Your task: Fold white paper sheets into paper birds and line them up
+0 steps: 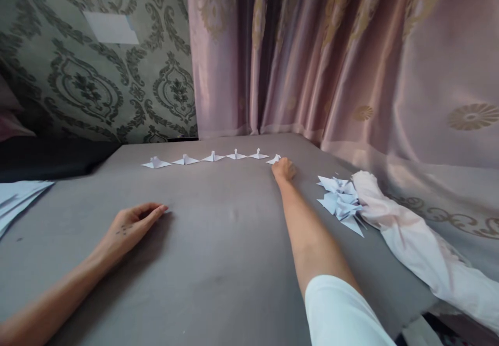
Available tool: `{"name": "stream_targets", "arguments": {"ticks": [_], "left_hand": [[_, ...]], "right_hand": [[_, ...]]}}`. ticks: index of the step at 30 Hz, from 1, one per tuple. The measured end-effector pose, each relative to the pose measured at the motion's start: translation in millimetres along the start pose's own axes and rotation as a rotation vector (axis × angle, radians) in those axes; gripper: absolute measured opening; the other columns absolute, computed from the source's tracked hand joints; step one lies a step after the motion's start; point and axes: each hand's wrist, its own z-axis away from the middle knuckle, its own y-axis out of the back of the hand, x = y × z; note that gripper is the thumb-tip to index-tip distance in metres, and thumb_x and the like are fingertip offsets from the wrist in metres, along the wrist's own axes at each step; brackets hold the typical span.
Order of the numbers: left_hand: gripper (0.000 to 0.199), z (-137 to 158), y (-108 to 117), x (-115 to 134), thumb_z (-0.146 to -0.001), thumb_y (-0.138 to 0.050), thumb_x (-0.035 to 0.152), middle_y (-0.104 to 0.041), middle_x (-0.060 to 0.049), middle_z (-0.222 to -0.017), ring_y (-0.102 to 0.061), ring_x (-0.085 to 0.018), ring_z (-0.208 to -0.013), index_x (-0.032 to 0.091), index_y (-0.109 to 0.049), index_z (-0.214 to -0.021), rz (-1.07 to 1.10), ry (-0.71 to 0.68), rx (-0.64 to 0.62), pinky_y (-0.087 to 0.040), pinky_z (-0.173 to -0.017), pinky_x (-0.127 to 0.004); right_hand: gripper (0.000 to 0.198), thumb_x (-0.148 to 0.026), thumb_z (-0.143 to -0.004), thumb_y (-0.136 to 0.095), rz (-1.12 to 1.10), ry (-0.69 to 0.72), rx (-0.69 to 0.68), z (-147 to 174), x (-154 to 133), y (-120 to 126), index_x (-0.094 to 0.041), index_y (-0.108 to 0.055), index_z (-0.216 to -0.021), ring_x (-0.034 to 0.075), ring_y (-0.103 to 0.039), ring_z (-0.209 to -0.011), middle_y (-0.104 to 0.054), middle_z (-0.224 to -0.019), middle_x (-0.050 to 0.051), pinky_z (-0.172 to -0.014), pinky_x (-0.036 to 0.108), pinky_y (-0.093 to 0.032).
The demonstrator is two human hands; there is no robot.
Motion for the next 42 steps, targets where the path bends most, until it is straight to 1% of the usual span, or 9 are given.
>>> {"name": "stream_targets", "arguments": {"ticks": [6, 10, 16, 21, 26, 35, 42], "left_hand": [[0.053, -0.6, 0.7, -0.7, -0.075, -0.05, 0.064, -0.072, -0.002, -0.082, -0.065, -0.024, -0.084, 0.019, -0.07, -0.092, -0.014, 0.0, -0.031, -0.044, -0.07, -0.027], [0.054, -1.2, 0.7, 0.5, -0.074, -0.049, 0.065, -0.072, -0.002, -0.081, -0.065, -0.025, -0.084, 0.019, -0.07, -0.091, -0.022, -0.012, -0.03, -0.045, -0.069, -0.027], [0.055, 0.0, 1.9, 5.1, -0.073, -0.05, 0.066, -0.073, -0.002, -0.08, -0.066, -0.024, -0.081, 0.019, -0.071, -0.092, -0.032, 0.01, -0.022, -0.047, -0.067, -0.026], [0.051, -0.5, 2.3, 3.3, -0.073, -0.052, 0.064, -0.074, -0.001, -0.082, -0.067, -0.024, -0.083, 0.02, -0.072, -0.09, -0.036, -0.017, -0.016, -0.048, -0.067, -0.025], [0.051, -1.0, 1.5, 1.1, -0.075, -0.052, 0.064, -0.073, -0.001, -0.08, -0.067, -0.023, -0.081, 0.02, -0.072, -0.092, -0.043, -0.014, -0.031, -0.048, -0.067, -0.024], [0.05, 1.5, 3.3, 1.9, -0.077, -0.052, 0.064, -0.073, 0.0, -0.078, -0.067, -0.024, -0.08, 0.02, -0.072, -0.092, -0.047, -0.015, -0.041, -0.048, -0.063, -0.024], [0.049, -2.9, 1.8, 0.3, -0.076, -0.052, 0.063, -0.074, -0.002, -0.081, -0.068, -0.025, -0.081, 0.02, -0.073, -0.09, -0.045, -0.065, -0.028, -0.049, -0.065, -0.026]], "right_hand": [[0.033, -0.036, -0.093, -0.057, 0.01, -0.006, 0.022, -3.5, 1.3, -8.0, -0.016, -0.058, -0.119, 0.021, -0.061, -0.102, -0.06, -0.12, 0.009, -0.086, 0.043, -0.053], [0.033, -0.036, -0.093, -0.057, 0.006, -0.002, 0.031, -3.4, 0.4, -9.2, -0.016, -0.058, -0.119, 0.021, -0.061, -0.102, -0.06, -0.12, 0.009, -0.087, 0.042, -0.053], [0.033, -0.036, -0.093, -0.057, -0.007, 0.031, 0.021, -0.7, 0.0, -7.5, -0.016, -0.058, -0.119, 0.021, -0.062, -0.101, -0.061, -0.119, 0.009, -0.086, 0.042, -0.053], [0.032, -0.036, -0.093, -0.057, -0.009, 0.039, 0.029, 0.6, -0.3, -8.5, -0.016, -0.059, -0.117, 0.021, -0.061, -0.101, -0.061, -0.118, 0.009, -0.087, 0.042, -0.052], [0.031, -0.038, -0.093, -0.056, -0.012, 0.043, 0.031, 1.4, 1.3, -8.1, -0.015, -0.061, -0.113, 0.02, -0.062, -0.101, -0.063, -0.115, 0.009, -0.089, 0.043, -0.051], [0.033, -0.036, -0.092, -0.057, -0.023, 0.021, 0.035, -0.5, -0.7, -7.7, -0.016, -0.058, -0.119, 0.021, -0.061, -0.102, -0.06, -0.119, 0.01, -0.086, 0.042, -0.053], [0.034, -0.036, -0.092, -0.057, -0.044, 0.013, 0.049, 0.3, -2.6, -10.2, -0.016, -0.058, -0.12, 0.021, -0.061, -0.103, -0.06, -0.121, 0.01, -0.087, 0.043, -0.052]]}}
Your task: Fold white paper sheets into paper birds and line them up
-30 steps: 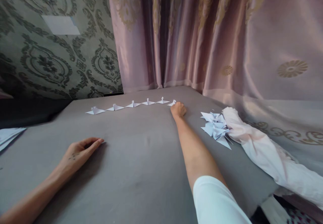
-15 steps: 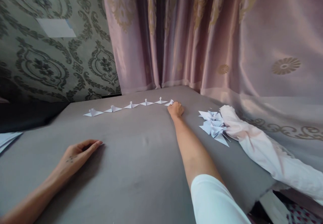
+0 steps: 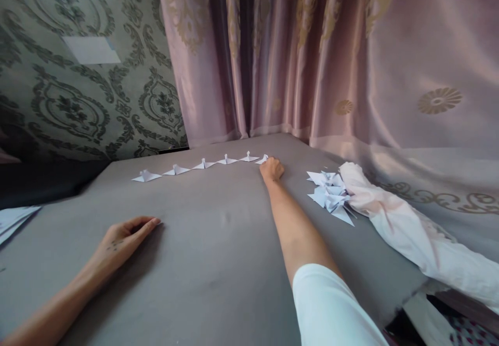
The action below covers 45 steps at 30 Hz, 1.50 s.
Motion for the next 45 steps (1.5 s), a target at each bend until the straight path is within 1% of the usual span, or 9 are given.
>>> {"name": "stream_targets", "arguments": {"ticks": [5, 13, 19, 26, 29, 31, 34, 41, 45], "left_hand": [[0.048, 1, 0, 2, -0.076, -0.052, 0.06, -0.074, -0.002, -0.08, -0.068, -0.024, -0.079, 0.019, -0.073, -0.088, 0.006, -0.02, 0.005, -0.048, -0.065, -0.026], [0.05, 0, 1, 1, -0.076, -0.05, 0.059, -0.073, -0.004, -0.081, -0.067, -0.024, -0.08, 0.017, -0.072, -0.09, -0.01, -0.038, 0.004, -0.047, -0.066, -0.025], [0.05, 0, -1, -2, -0.077, -0.047, 0.06, -0.072, -0.004, -0.079, -0.065, -0.024, -0.077, 0.019, -0.071, -0.092, -0.086, -0.085, -0.016, -0.046, -0.066, -0.026], [0.047, 6, 4, -4, -0.08, -0.046, 0.055, -0.069, -0.009, -0.097, -0.063, -0.023, -0.082, 0.021, -0.073, -0.096, -0.197, -0.354, -0.059, -0.048, -0.076, -0.03], [0.041, 7, 26, -10, -0.078, -0.053, 0.055, -0.07, -0.007, -0.102, -0.065, -0.022, -0.086, 0.024, -0.075, -0.092, -0.107, -0.389, -0.258, -0.049, -0.075, -0.025], [0.04, 6, 49, -18, -0.074, -0.059, 0.056, -0.073, -0.006, -0.091, -0.065, -0.022, -0.086, 0.022, -0.076, -0.088, -0.042, -0.276, -0.298, -0.049, -0.074, -0.024], [0.046, 3, 97, -31, -0.063, -0.069, 0.055, -0.073, -0.005, -0.081, -0.063, -0.02, -0.078, 0.015, -0.076, -0.084, 0.024, -0.134, -0.038, -0.048, -0.072, -0.024], [0.046, 6, 220, -81, -0.063, -0.069, 0.037, -0.068, -0.008, -0.071, -0.059, -0.013, -0.064, 0.002, -0.07, -0.093, 0.173, 0.169, 0.669, -0.047, -0.061, -0.024], [0.041, 12, 255, -118, -0.063, -0.068, 0.027, -0.065, -0.006, -0.063, -0.059, -0.014, -0.06, 0.0, -0.07, -0.095, 0.08, 0.269, 0.8, -0.046, -0.062, -0.025]], "right_hand": [[0.034, -0.036, -0.092, -0.057, -0.037, -0.016, -0.036, 4, -2, 9, -0.016, -0.057, -0.12, 0.021, -0.061, -0.103, -0.059, -0.121, 0.01, -0.087, 0.043, -0.053], [0.032, -0.036, -0.093, -0.056, -0.069, 0.089, -0.106, 23, 22, 55, -0.017, -0.059, -0.118, 0.021, -0.061, -0.101, -0.061, -0.119, 0.009, -0.086, 0.042, -0.053], [0.021, -0.02, -0.091, -0.049, -0.122, 0.542, -0.204, 119, 11, 52, -0.017, -0.069, -0.096, 0.017, -0.062, -0.099, -0.068, -0.105, 0.008, -0.088, 0.026, -0.044], [0.038, -0.048, -0.091, -0.053, -0.171, 1.152, -0.299, 223, -23, 37, -0.018, -0.064, -0.112, 0.024, -0.051, -0.108, -0.061, -0.118, 0.01, -0.095, 0.038, -0.041], [0.031, -0.039, -0.095, -0.048, -0.203, 1.188, -0.295, 228, -20, 34, -0.019, -0.064, -0.113, 0.023, -0.051, -0.109, -0.061, -0.119, 0.008, -0.095, 0.038, -0.042], [0.028, -0.032, -0.095, -0.047, -0.232, 1.186, -0.304, 224, -17, 33, -0.019, -0.064, -0.113, 0.022, -0.051, -0.11, -0.061, -0.119, 0.008, -0.097, 0.037, -0.042], [0.029, -0.028, -0.095, -0.046, -0.25, 1.217, -0.295, 219, -14, 31, -0.017, -0.065, -0.114, 0.022, -0.052, -0.111, -0.063, -0.117, 0.009, -0.098, 0.037, -0.042], [0.034, -0.034, -0.093, -0.042, -0.245, 1.25, -0.194, 206, -16, 12, -0.021, -0.065, -0.112, 0.026, -0.057, -0.108, -0.064, -0.117, 0.011, -0.095, 0.043, -0.046], [0.037, -0.042, -0.091, -0.039, -0.254, 1.271, -0.136, 200, -17, 1, -0.023, -0.066, -0.109, 0.028, -0.059, -0.105, -0.065, -0.116, 0.01, -0.094, 0.044, -0.047]]}}
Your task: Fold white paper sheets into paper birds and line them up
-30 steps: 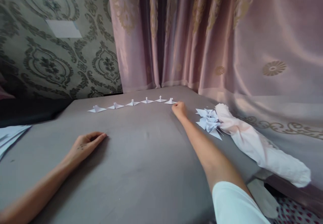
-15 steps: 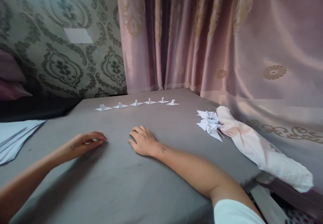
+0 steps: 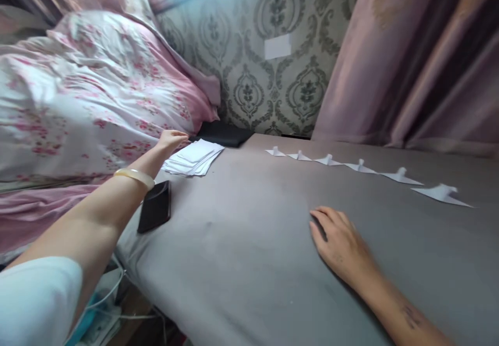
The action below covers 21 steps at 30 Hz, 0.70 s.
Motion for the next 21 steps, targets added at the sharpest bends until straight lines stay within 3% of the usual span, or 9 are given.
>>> {"name": "stream_targets", "arguments": {"ticks": [5, 7, 11, 16, 21], "left_hand": [[0.031, -14, 3, -24, -0.067, -0.071, 0.02, -0.067, -0.008, -0.069, -0.063, -0.018, -0.071, 0.0, -0.07, -0.091, -0.139, 0.012, -0.085, -0.048, -0.07, -0.028], [0.031, -17, 1, -28, -0.074, -0.071, 0.021, -0.069, -0.01, -0.083, -0.064, -0.021, -0.081, 0.0, -0.068, -0.097, -0.198, 0.018, -0.159, -0.05, -0.076, -0.03], [0.033, -19, 1, -32, -0.091, -0.06, 0.032, -0.061, -0.01, -0.118, -0.062, -0.022, -0.101, 0.013, -0.059, -0.118, -0.307, 0.021, -0.343, -0.054, -0.085, -0.041], [0.055, -18, 5, -42, -0.067, -0.078, 0.03, -0.063, -0.013, -0.123, -0.061, -0.027, -0.107, 0.01, -0.063, -0.116, -0.397, -0.008, -0.478, -0.048, -0.089, -0.028], [0.077, -20, 3, -54, -0.057, -0.078, 0.045, -0.054, -0.012, -0.139, -0.055, -0.03, -0.12, 0.019, -0.057, -0.126, -0.486, 0.008, -0.553, -0.046, -0.096, -0.031]], "right_hand": [[0.04, -0.048, -0.091, -0.038, 0.019, 0.001, 0.001, 3, 6, -4, -0.024, -0.064, -0.109, 0.03, -0.059, -0.106, -0.065, -0.117, 0.01, -0.092, 0.046, -0.048], [0.041, -0.05, -0.09, -0.038, 0.02, 0.007, 0.02, 3, 9, -6, -0.025, -0.064, -0.108, 0.03, -0.06, -0.105, -0.065, -0.116, 0.01, -0.09, 0.047, -0.049], [0.04, -0.052, -0.087, -0.04, 0.007, 0.026, 0.045, 2, 15, -10, -0.028, -0.064, -0.108, 0.031, -0.061, -0.104, -0.066, -0.115, 0.009, -0.087, 0.048, -0.05], [0.04, -0.055, -0.085, -0.041, -0.018, 0.047, 0.073, 1, 17, -12, -0.029, -0.063, -0.107, 0.031, -0.062, -0.101, -0.068, -0.111, 0.009, -0.086, 0.05, -0.051], [0.045, -0.054, -0.087, -0.04, -0.019, 0.021, 0.036, 2, 15, -9, -0.023, -0.066, -0.108, 0.032, -0.06, -0.102, -0.067, -0.113, 0.011, -0.09, 0.051, -0.05]]}}
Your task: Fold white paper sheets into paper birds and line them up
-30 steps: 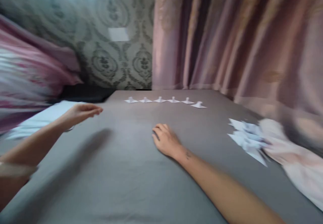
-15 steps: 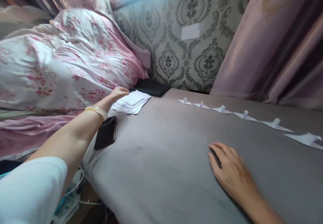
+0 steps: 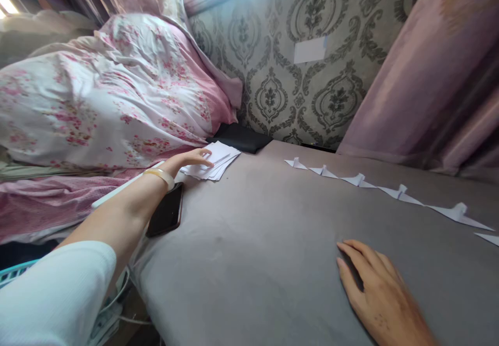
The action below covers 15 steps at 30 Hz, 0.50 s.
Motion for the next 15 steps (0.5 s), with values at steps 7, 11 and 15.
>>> {"name": "stream_targets", "arguments": {"ticks": [7, 11, 15], "left_hand": [[0.091, -5, 1, -13, -0.057, -0.075, 0.055, -0.043, -0.009, -0.149, -0.047, -0.029, -0.13, 0.023, -0.047, -0.137, -0.05, 0.008, -0.048, -0.041, -0.102, -0.03], [0.094, -5, 4, -18, -0.054, -0.076, 0.057, -0.044, -0.01, -0.148, -0.045, -0.03, -0.131, 0.022, -0.048, -0.137, -0.04, 0.007, -0.042, -0.041, -0.101, -0.03], [0.091, -4, 6, -17, -0.051, -0.078, 0.055, -0.051, -0.01, -0.143, -0.05, -0.031, -0.127, 0.022, -0.054, -0.132, 0.006, -0.021, -0.029, -0.043, -0.1, -0.03]], "right_hand": [[0.05, -0.053, -0.09, -0.039, 0.013, 0.002, -0.037, 1, -1, 3, -0.017, -0.066, -0.112, 0.031, -0.058, -0.105, -0.065, -0.116, 0.011, -0.092, 0.051, -0.048], [0.052, -0.055, -0.09, -0.038, 0.012, 0.009, -0.03, 1, -1, 3, -0.016, -0.066, -0.111, 0.031, -0.058, -0.105, -0.065, -0.115, 0.012, -0.093, 0.051, -0.048], [0.051, -0.055, -0.09, -0.039, 0.014, -0.003, -0.036, 1, 0, 2, -0.018, -0.066, -0.111, 0.031, -0.059, -0.105, -0.065, -0.116, 0.011, -0.092, 0.051, -0.049]]}}
